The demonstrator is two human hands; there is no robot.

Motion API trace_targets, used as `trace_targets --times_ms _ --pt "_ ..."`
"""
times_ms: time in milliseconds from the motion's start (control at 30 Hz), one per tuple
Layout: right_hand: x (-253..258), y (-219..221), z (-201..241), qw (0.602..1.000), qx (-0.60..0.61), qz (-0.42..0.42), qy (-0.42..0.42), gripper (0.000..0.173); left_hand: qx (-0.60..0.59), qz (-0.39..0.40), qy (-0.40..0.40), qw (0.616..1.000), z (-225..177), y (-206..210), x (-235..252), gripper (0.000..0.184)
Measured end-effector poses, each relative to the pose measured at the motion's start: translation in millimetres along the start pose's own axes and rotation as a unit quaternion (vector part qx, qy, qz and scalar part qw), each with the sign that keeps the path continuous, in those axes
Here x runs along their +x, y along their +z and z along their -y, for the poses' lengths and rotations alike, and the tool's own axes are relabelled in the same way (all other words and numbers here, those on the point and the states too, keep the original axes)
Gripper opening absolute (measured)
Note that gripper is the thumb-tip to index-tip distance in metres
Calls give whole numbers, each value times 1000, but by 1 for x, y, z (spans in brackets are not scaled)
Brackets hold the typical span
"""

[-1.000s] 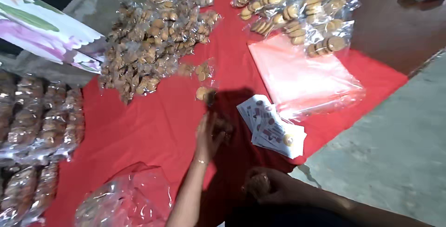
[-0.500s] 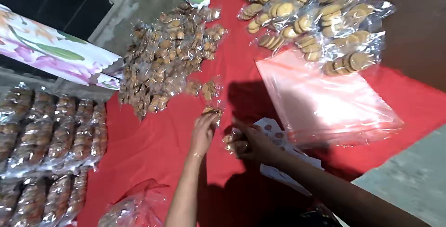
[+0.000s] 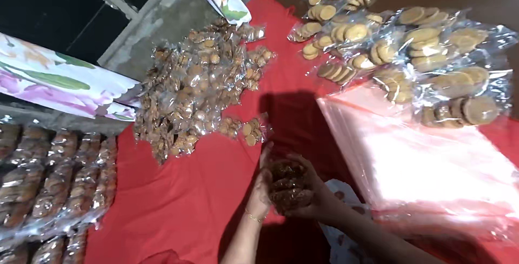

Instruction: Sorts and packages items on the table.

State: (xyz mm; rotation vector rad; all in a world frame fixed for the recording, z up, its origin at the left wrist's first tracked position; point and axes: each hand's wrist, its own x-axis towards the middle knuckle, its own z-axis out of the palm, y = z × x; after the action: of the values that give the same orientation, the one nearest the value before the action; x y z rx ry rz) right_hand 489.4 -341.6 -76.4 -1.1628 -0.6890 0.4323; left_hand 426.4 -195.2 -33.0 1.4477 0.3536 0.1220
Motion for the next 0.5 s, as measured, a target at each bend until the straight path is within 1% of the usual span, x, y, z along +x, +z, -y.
trace_targets --times_ms 33,67,100,133,167,200,233,267,300,333,367,433,467,500 --pt "-2 2 1 1000 -9 5 21 119 83 15 42 996 -1 -15 15 89" --pt "-7 4 -2 998 -44 10 40 122 191 14 94 977 0 -33 35 80" --pt "-13 7 -8 994 -101 12 43 121 320 6 123 939 2 -52 54 56" --pt "-18 9 -15 985 -168 21 28 114 448 24 126 885 3 -71 72 47" --pt "-23 10 -21 972 -234 33 7 105 552 68 107 824 3 -83 87 51" --pt "-27 9 -25 959 -280 45 -5 103 620 108 88 772 6 -88 98 54" --pt "-29 8 -26 952 -300 56 -4 104 649 113 105 745 11 -90 105 49" --pt "-30 7 -26 951 -302 61 3 108 655 93 145 736 16 -90 107 41" --pt "-29 7 -25 955 -289 64 13 110 644 67 178 741 17 -89 106 35" --pt "-28 5 -24 961 -268 67 22 112 624 48 189 757 13 -84 99 32" --pt "-27 3 -24 967 -243 70 24 113 601 42 171 780 3 -75 87 32" --pt "-32 6 -18 982 -170 80 26 114 547 57 67 832 -22 -57 45 39" --pt "-37 12 -13 988 -127 86 30 114 504 61 31 861 -28 -54 20 39" --pt "-44 21 -9 992 -82 86 33 115 444 53 12 894 -28 -55 -8 36"
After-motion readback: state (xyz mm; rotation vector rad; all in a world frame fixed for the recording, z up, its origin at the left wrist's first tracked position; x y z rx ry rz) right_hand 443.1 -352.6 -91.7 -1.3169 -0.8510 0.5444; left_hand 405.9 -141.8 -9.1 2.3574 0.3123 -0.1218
